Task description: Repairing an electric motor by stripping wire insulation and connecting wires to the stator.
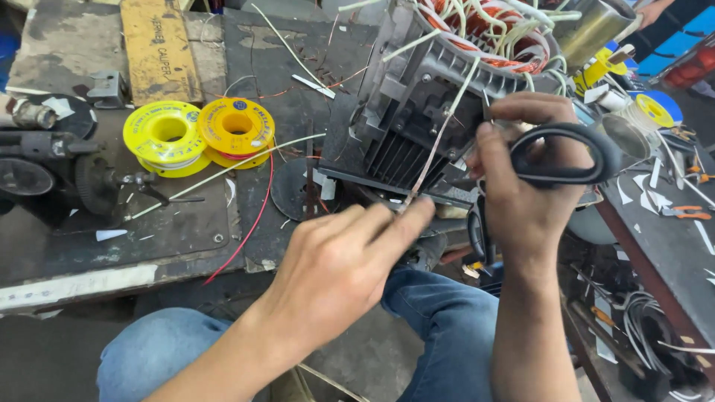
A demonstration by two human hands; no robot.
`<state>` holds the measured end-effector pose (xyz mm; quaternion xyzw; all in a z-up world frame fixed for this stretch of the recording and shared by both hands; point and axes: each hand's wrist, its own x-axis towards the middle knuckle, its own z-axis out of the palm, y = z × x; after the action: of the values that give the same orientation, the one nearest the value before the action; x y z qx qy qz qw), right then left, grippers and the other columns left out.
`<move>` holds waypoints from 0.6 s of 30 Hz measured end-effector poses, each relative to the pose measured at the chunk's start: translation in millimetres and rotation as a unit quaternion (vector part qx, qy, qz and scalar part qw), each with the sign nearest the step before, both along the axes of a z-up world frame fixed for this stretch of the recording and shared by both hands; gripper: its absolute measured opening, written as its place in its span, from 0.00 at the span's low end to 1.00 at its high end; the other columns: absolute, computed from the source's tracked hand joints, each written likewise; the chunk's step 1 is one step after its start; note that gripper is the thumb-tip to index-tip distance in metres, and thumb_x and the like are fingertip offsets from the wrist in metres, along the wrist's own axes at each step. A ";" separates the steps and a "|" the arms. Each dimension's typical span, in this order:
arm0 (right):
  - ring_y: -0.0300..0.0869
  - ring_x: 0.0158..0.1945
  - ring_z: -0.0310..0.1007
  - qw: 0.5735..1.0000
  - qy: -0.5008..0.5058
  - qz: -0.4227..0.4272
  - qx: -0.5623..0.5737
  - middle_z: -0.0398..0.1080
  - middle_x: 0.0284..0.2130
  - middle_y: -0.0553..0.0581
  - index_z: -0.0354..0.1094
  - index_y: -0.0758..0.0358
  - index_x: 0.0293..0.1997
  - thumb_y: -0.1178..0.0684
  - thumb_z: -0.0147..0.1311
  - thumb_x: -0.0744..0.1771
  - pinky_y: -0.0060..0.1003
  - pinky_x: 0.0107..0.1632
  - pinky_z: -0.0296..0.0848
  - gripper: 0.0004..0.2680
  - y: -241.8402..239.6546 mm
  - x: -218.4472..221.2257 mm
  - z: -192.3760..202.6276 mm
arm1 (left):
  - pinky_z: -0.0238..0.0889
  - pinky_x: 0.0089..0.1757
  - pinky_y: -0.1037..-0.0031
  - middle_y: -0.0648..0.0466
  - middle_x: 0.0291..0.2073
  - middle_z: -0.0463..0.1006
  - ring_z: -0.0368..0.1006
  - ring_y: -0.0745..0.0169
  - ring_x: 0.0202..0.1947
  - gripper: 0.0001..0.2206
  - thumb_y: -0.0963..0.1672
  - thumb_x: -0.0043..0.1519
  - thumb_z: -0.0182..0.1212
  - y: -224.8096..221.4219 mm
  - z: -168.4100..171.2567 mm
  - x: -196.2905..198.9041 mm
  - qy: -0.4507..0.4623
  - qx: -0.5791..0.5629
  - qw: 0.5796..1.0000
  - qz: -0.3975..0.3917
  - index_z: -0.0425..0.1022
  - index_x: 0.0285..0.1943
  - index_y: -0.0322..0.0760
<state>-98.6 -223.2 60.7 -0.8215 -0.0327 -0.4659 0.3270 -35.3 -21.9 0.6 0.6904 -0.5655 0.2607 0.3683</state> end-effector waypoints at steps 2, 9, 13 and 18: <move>0.42 0.31 0.73 1.000 0.021 -0.015 -0.002 0.69 0.57 0.68 0.63 0.72 0.57 0.72 0.54 0.74 0.30 0.34 0.74 0.08 -1.2 -0.5 -1.8 | 0.70 0.35 0.62 0.51 0.36 0.77 0.76 0.52 0.32 0.15 0.36 0.68 0.61 2.6 12.6 -4.2 0.072 -0.060 0.991 -0.094 0.77 0.64 0.33; 0.45 0.43 0.81 0.995 0.016 0.029 0.093 0.74 0.53 0.67 0.59 0.65 0.68 0.69 0.53 0.74 0.32 0.49 0.84 0.14 -7.9 -3.1 -26.0 | 0.85 0.41 0.78 0.39 0.62 0.85 0.92 0.51 0.47 0.10 0.38 0.75 0.54 11.2 32.4 -13.2 0.443 -0.167 0.811 -0.344 0.79 0.61 0.34; 0.42 0.41 0.80 0.994 0.012 0.013 0.109 0.74 0.48 0.65 0.62 0.68 0.65 0.66 0.54 0.74 0.33 0.51 0.85 0.11 -2.6 1.9 -30.4 | 0.84 0.43 0.85 0.30 0.82 0.65 0.78 0.54 0.73 0.14 0.38 0.79 0.52 5.0 31.6 2.4 0.343 -0.202 0.872 -0.286 0.71 0.72 0.38; 0.44 0.43 0.83 0.994 0.012 -0.019 0.108 0.71 0.44 0.62 0.67 0.70 0.58 0.66 0.55 0.73 0.33 0.44 0.86 0.07 -3.1 -1.4 -25.9 | 0.82 0.45 0.64 0.53 0.80 0.69 0.73 0.46 0.69 0.27 0.41 0.79 0.70 -2.9 18.7 31.2 -0.058 0.016 0.972 0.228 0.64 0.85 0.50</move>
<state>-100.1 -226.3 34.8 -0.7876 0.0371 -0.4626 0.4054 -4.1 -24.7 19.3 0.7907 -0.4178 0.3681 0.2543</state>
